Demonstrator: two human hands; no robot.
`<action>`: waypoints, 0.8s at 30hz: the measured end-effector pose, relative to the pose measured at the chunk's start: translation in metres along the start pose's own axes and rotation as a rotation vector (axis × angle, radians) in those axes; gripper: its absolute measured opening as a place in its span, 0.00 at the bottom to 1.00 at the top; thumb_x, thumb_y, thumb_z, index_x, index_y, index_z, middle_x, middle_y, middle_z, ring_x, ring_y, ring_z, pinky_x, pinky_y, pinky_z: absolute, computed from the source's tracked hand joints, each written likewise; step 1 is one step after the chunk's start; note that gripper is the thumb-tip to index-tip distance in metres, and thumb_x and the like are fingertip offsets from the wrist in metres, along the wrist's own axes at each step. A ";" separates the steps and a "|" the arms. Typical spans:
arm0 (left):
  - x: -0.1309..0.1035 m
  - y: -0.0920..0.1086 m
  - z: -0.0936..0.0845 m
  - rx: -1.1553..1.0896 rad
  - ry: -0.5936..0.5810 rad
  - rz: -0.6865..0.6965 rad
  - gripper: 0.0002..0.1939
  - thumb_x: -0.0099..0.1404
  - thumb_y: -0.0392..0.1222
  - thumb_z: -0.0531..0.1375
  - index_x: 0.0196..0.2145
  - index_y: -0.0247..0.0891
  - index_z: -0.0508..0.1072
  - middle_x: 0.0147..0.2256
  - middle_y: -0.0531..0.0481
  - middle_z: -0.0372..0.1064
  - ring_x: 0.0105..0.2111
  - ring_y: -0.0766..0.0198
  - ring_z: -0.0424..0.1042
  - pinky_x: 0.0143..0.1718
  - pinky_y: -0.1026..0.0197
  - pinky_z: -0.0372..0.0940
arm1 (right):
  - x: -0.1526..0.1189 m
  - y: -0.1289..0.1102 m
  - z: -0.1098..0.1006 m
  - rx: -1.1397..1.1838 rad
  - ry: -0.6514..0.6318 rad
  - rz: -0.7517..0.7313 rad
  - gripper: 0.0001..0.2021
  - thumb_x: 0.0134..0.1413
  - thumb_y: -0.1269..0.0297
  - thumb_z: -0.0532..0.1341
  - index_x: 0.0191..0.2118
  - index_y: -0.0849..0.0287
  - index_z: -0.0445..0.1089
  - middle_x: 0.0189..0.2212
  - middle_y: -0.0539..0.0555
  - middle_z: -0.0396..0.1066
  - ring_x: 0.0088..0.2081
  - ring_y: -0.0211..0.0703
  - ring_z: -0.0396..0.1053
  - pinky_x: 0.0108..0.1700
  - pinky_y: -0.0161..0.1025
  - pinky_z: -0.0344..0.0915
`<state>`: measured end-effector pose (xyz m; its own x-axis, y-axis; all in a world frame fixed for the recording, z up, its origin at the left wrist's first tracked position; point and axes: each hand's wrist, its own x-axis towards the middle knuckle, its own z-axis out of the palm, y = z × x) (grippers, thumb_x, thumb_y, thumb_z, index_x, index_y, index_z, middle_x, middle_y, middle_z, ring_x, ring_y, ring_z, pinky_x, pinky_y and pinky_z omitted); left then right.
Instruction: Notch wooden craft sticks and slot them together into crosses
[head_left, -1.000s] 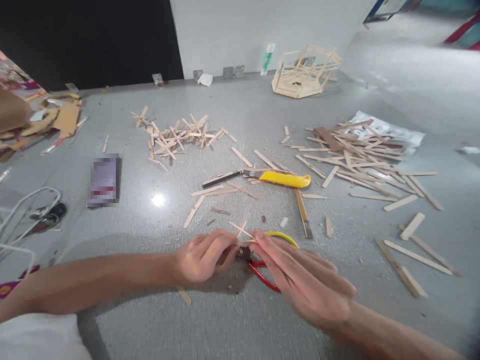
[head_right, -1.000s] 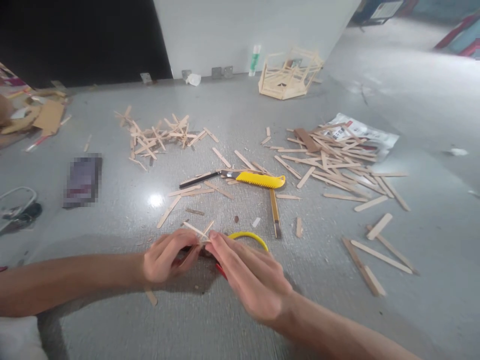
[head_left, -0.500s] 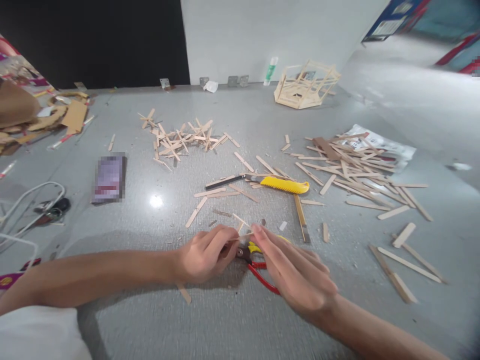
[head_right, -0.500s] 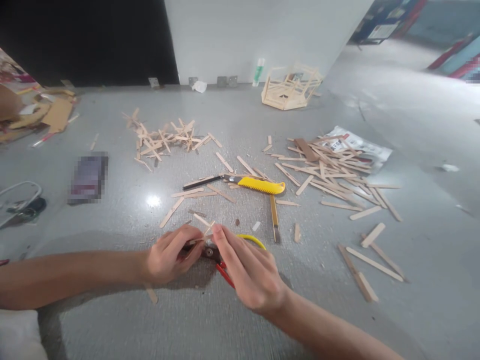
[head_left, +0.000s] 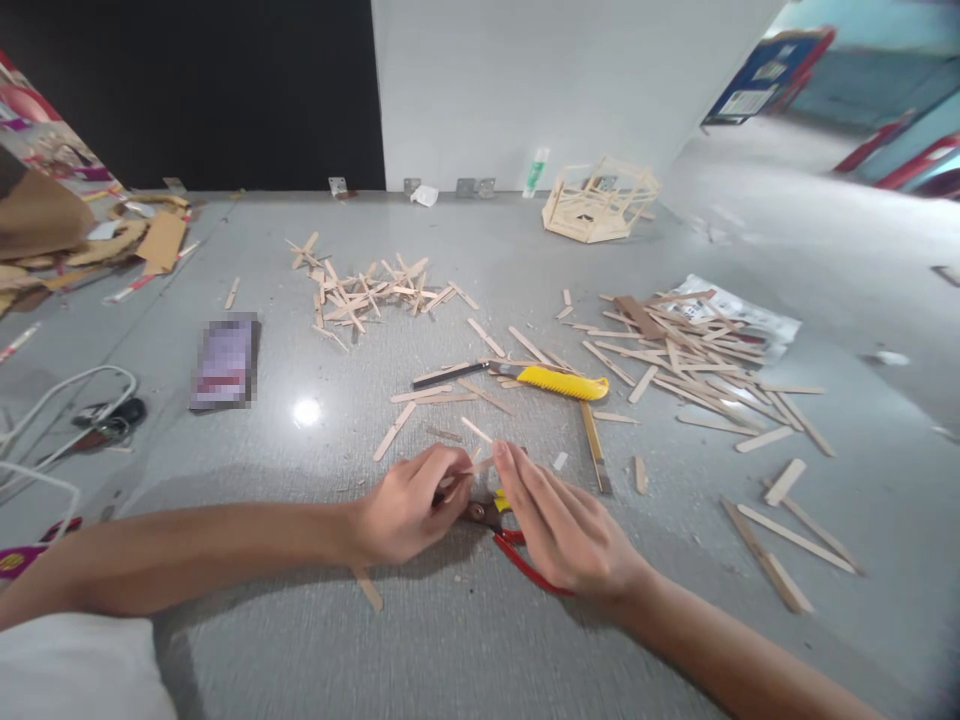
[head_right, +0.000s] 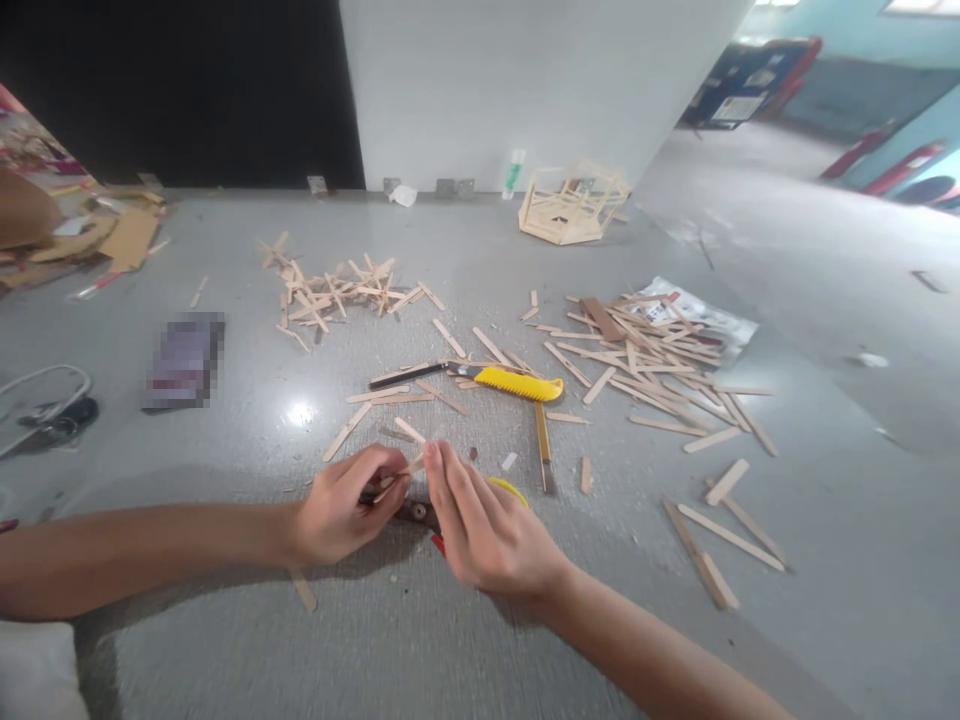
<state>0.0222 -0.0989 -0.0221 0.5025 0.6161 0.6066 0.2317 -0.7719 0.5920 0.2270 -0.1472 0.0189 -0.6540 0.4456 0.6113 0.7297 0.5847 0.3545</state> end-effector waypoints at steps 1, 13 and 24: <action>0.000 0.000 0.000 0.000 0.001 -0.007 0.03 0.76 0.38 0.54 0.41 0.40 0.64 0.26 0.59 0.60 0.21 0.72 0.59 0.21 0.70 0.57 | 0.000 0.000 0.000 -0.011 -0.003 0.003 0.26 0.68 0.83 0.48 0.69 0.84 0.56 0.43 0.72 0.82 0.41 0.54 0.84 0.38 0.40 0.82; 0.007 0.001 -0.003 0.025 0.008 0.106 0.08 0.73 0.31 0.53 0.47 0.38 0.68 0.32 0.52 0.72 0.27 0.68 0.71 0.28 0.67 0.66 | 0.005 -0.016 -0.007 0.605 0.216 0.600 0.22 0.60 0.82 0.65 0.56 0.52 0.76 0.41 0.52 0.85 0.37 0.43 0.84 0.43 0.36 0.82; 0.009 -0.002 0.002 -0.011 -0.029 0.116 0.06 0.71 0.30 0.57 0.41 0.39 0.70 0.32 0.52 0.72 0.29 0.67 0.71 0.29 0.66 0.68 | 0.016 -0.012 -0.016 0.855 0.088 0.935 0.05 0.56 0.73 0.71 0.34 0.56 0.77 0.30 0.47 0.82 0.25 0.36 0.78 0.30 0.29 0.73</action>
<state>0.0280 -0.0921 -0.0189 0.5494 0.5180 0.6556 0.1614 -0.8357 0.5250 0.2111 -0.1585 0.0355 0.0786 0.8959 0.4372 0.5219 0.3366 -0.7837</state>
